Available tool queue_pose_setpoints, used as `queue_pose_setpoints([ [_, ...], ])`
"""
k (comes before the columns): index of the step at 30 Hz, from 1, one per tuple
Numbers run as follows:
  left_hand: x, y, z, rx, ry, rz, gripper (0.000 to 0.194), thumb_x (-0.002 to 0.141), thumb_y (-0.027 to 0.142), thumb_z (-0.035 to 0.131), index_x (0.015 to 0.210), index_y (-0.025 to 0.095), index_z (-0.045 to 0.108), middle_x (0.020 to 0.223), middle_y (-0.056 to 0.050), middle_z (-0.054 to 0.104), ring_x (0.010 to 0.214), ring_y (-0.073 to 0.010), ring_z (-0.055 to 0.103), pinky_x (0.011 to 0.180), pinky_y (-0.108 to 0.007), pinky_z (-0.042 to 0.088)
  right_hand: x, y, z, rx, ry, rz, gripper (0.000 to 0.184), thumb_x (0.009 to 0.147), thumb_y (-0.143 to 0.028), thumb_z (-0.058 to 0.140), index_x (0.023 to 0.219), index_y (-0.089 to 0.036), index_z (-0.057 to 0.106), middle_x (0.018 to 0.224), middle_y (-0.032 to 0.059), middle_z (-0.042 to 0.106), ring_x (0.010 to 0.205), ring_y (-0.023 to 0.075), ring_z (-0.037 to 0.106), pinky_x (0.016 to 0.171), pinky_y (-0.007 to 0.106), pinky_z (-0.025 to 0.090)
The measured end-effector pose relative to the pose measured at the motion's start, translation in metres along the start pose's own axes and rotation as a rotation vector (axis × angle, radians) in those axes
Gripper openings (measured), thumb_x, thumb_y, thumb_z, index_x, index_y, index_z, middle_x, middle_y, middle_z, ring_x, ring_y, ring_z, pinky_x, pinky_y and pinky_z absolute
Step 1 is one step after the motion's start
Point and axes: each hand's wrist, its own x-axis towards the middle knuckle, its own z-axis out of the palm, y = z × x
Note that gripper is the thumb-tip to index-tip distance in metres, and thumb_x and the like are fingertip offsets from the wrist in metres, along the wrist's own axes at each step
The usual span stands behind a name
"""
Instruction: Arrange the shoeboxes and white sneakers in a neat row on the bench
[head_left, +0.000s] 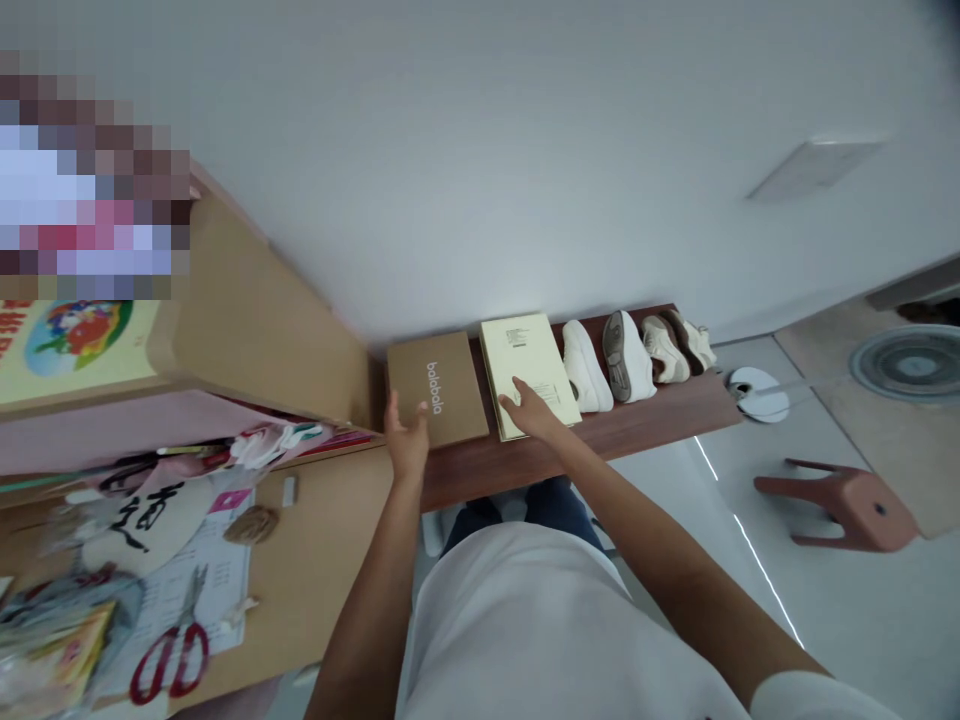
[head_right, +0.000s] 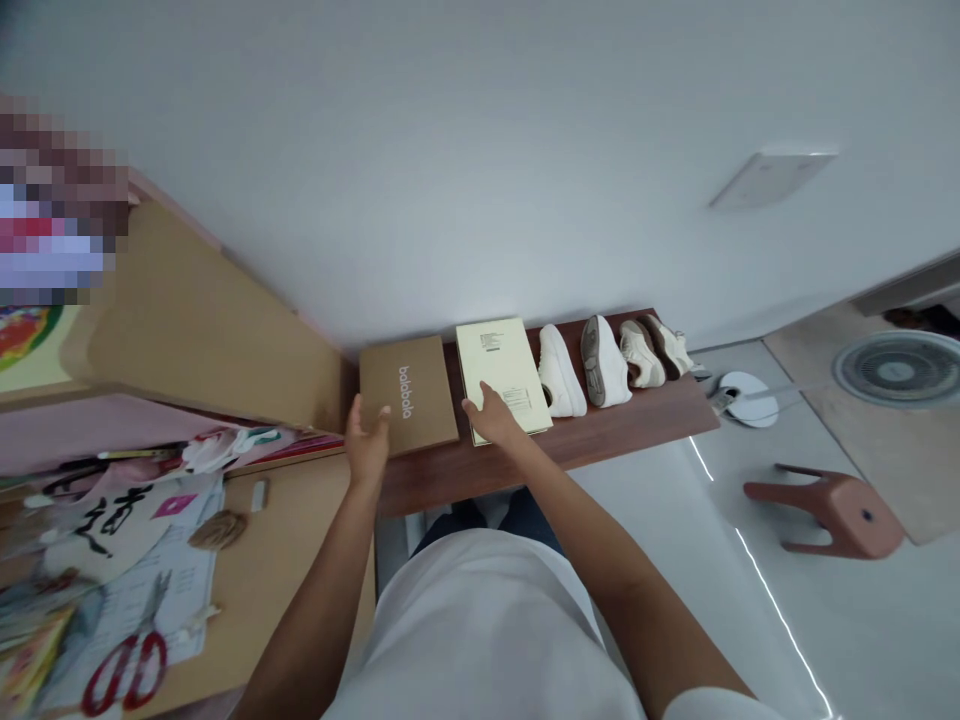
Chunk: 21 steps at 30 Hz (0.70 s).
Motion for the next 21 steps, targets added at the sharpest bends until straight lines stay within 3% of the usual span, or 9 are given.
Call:
queue_pose_setpoints([
  [4,-0.02,0.017,0.049,-0.095,-0.184,-0.07,0.067,0.078,0.032,0.083,0.139,0.027,0.058,0.153,-0.009,0.052,0.15,-0.0277,0.036,0.126,-0.043,0.022,0.004,0.014,-0.04,0.034,0.081,-0.028,0.077,0.089,-0.056,0.06,0.153,-0.016,0.041,0.16,0.0147,0.042,0.15,0.0308,0.037,0.124,0.047,0.027],
  [10,-0.046,0.013,0.104,-0.117,-0.353,-0.217,0.074,0.076,0.04,0.085,0.142,0.026,0.054,0.159,-0.013,0.043,0.15,-0.0304,0.035,0.123,-0.045,0.027,0.012,0.04,-0.08,0.045,0.104,-0.03,0.082,0.086,-0.059,0.064,0.153,-0.018,0.042,0.158,0.0151,0.044,0.147,0.0315,0.041,0.121,0.047,0.032],
  [15,-0.059,-0.004,0.131,-0.089,-0.341,-0.316,0.083,0.074,0.047,0.085,0.146,0.023,0.05,0.163,-0.017,0.036,0.15,-0.0334,0.034,0.122,-0.046,0.03,0.022,0.055,-0.099,0.044,0.074,-0.031,0.087,0.083,-0.06,0.069,0.154,-0.02,0.04,0.16,0.0141,0.043,0.148,0.0316,0.039,0.122,0.048,0.031],
  [21,-0.068,-0.021,0.148,0.034,-0.259,-0.332,0.093,0.071,0.05,0.086,0.15,0.024,0.044,0.164,-0.014,0.034,0.153,-0.0313,0.03,0.125,-0.044,0.023,0.036,0.07,-0.108,0.037,0.055,-0.054,0.085,0.082,-0.053,0.072,0.154,-0.021,0.04,0.159,0.0142,0.042,0.148,0.0312,0.038,0.122,0.049,0.033],
])
